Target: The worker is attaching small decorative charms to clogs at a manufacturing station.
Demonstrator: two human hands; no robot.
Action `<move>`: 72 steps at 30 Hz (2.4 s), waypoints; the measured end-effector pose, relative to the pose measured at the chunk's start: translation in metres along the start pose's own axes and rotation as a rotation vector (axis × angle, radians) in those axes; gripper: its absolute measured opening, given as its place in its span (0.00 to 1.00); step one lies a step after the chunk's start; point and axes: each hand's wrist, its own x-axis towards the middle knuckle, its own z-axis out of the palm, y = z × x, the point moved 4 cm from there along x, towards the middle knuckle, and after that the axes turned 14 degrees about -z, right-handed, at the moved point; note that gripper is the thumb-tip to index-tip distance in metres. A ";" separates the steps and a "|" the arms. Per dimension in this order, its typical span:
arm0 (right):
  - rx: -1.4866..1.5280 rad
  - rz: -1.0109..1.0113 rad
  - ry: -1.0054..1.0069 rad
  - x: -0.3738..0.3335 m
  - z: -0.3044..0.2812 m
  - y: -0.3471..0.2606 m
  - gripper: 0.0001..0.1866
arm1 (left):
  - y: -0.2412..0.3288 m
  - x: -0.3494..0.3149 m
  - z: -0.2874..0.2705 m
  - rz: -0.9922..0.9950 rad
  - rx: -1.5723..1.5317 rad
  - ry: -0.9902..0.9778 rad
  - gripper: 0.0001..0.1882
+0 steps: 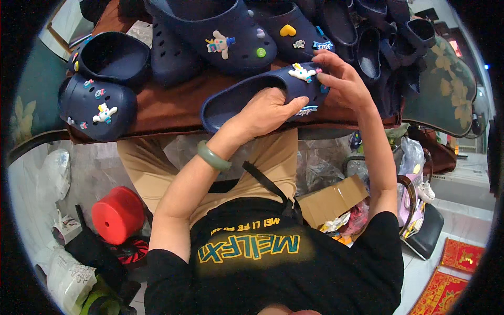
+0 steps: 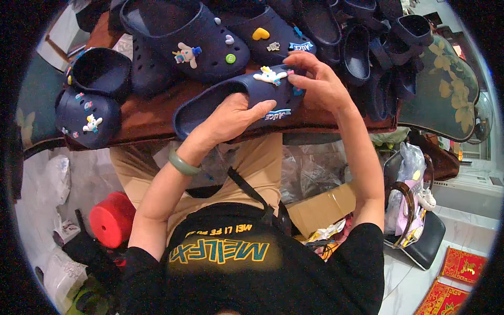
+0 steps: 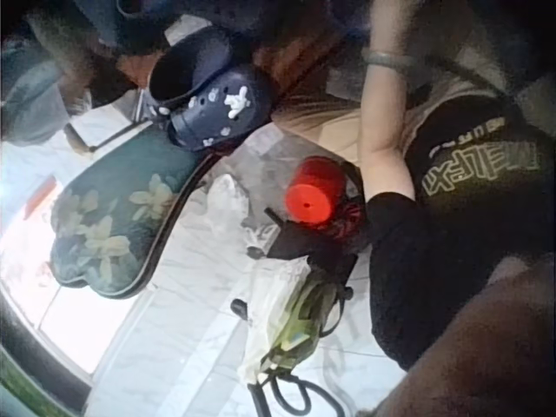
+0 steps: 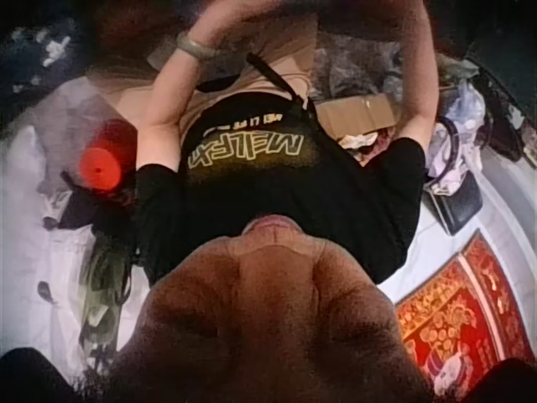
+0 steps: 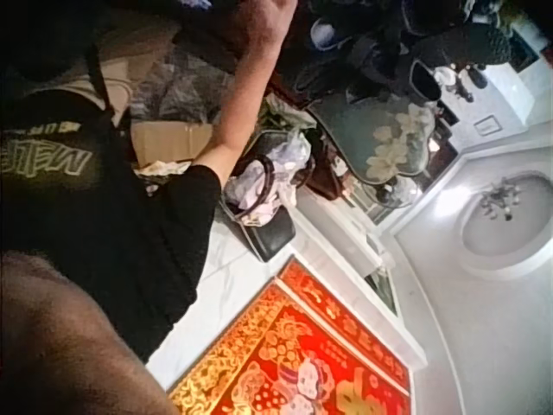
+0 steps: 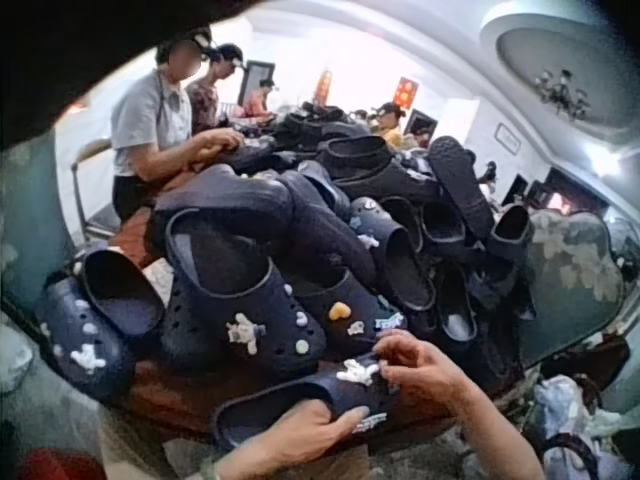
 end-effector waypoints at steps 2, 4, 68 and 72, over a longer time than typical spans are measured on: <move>0.151 0.101 0.068 -0.005 -0.003 0.009 0.10 | 0.001 0.001 0.000 0.031 -0.004 0.016 0.20; 0.278 0.138 0.103 -0.008 -0.004 0.017 0.10 | 0.000 0.002 0.000 0.009 0.013 0.010 0.20; -0.697 -0.315 0.884 -0.083 -0.049 0.057 0.17 | 0.229 -0.138 -0.058 0.650 0.048 0.405 0.09; -0.768 -0.352 0.969 -0.089 -0.052 0.062 0.16 | 0.276 -0.233 -0.049 1.079 0.200 0.519 0.06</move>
